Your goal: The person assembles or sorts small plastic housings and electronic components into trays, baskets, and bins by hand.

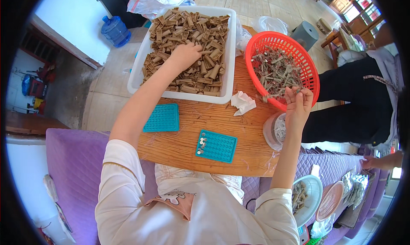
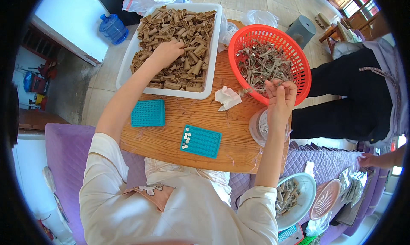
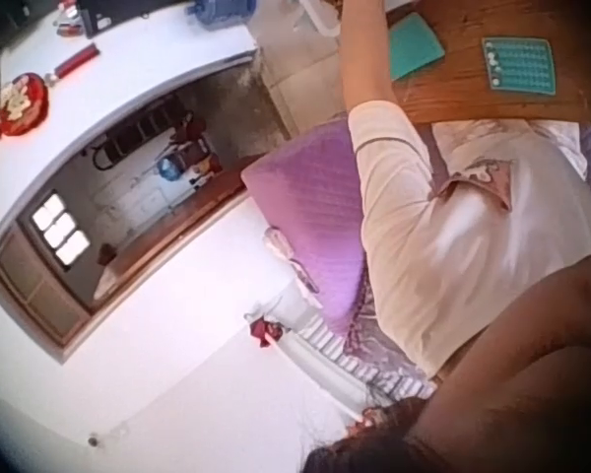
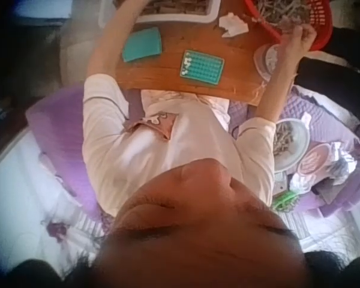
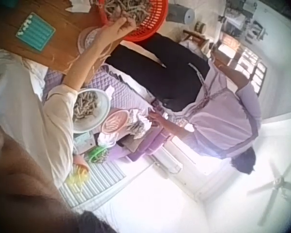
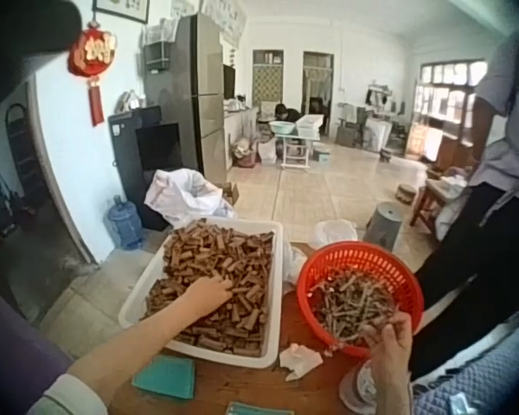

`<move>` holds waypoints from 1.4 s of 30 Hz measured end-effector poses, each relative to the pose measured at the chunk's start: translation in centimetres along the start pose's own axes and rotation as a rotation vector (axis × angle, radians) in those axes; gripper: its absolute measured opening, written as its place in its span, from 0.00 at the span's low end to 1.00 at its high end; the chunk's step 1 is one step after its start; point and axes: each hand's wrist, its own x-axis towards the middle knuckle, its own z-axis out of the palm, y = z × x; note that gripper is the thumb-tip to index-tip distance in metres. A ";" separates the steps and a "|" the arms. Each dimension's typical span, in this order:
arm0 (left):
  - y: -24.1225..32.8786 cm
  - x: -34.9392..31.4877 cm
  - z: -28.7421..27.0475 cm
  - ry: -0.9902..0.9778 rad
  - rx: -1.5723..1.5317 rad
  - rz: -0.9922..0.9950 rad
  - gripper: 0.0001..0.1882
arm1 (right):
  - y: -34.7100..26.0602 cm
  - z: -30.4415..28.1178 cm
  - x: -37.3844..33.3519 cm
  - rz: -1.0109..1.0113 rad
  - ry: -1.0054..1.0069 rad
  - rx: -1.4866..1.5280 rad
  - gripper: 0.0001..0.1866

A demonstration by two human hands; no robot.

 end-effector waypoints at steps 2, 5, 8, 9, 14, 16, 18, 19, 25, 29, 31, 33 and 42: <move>-0.5 -0.3 0.0 0.126 0.146 0.116 0.11 | -0.2 0.3 -0.7 0.000 0.026 0.086 0.06; -0.9 -1.2 -1.1 0.359 0.033 0.093 0.08 | -0.3 0.8 -2.0 -0.032 -0.026 0.122 0.10; 0.3 -2.6 -3.1 0.370 -0.181 -0.242 0.06 | -0.3 2.0 -4.9 0.156 0.012 -0.107 0.13; 0.9 -3.1 -3.1 0.371 -0.181 -0.239 0.06 | -0.3 2.2 -5.9 0.154 0.014 -0.107 0.13; 8.4 -6.9 -5.7 0.285 -1.845 -0.517 0.13 | -0.3 5.5 -10.4 0.203 -0.039 -0.332 0.09; 12.1 -9.1 -6.2 0.212 -2.159 -0.385 0.14 | -0.2 6.6 -11.8 0.165 -0.036 -0.396 0.09; 15.5 -10.9 -6.4 0.166 -2.493 -0.263 0.20 | -0.1 7.8 -12.9 0.115 -0.021 -0.433 0.08; 16.5 -11.6 -6.5 0.142 -2.535 -0.203 0.22 | -0.3 8.4 -13.3 0.119 -0.025 -0.432 0.08; 21.2 -14.4 -7.7 0.395 -2.558 -0.300 0.16 | -1.0 10.2 -15.9 0.085 -0.081 -0.599 0.06; 21.8 -16.3 -8.6 0.435 -2.412 -0.368 0.14 | -2.1 11.8 -16.7 0.105 -0.145 -0.603 0.07; 21.4 -17.4 -8.9 0.412 -2.300 -0.324 0.17 | -2.2 12.0 -16.9 0.072 -0.162 -0.607 0.06; 21.3 -17.9 -8.9 0.417 -2.292 -0.338 0.21 | -2.4 12.0 -17.1 0.104 -0.202 -0.643 0.05; 21.0 -18.9 -7.9 0.355 -2.236 -0.357 0.23 | -2.4 12.2 -17.9 -0.038 -0.306 -0.787 0.06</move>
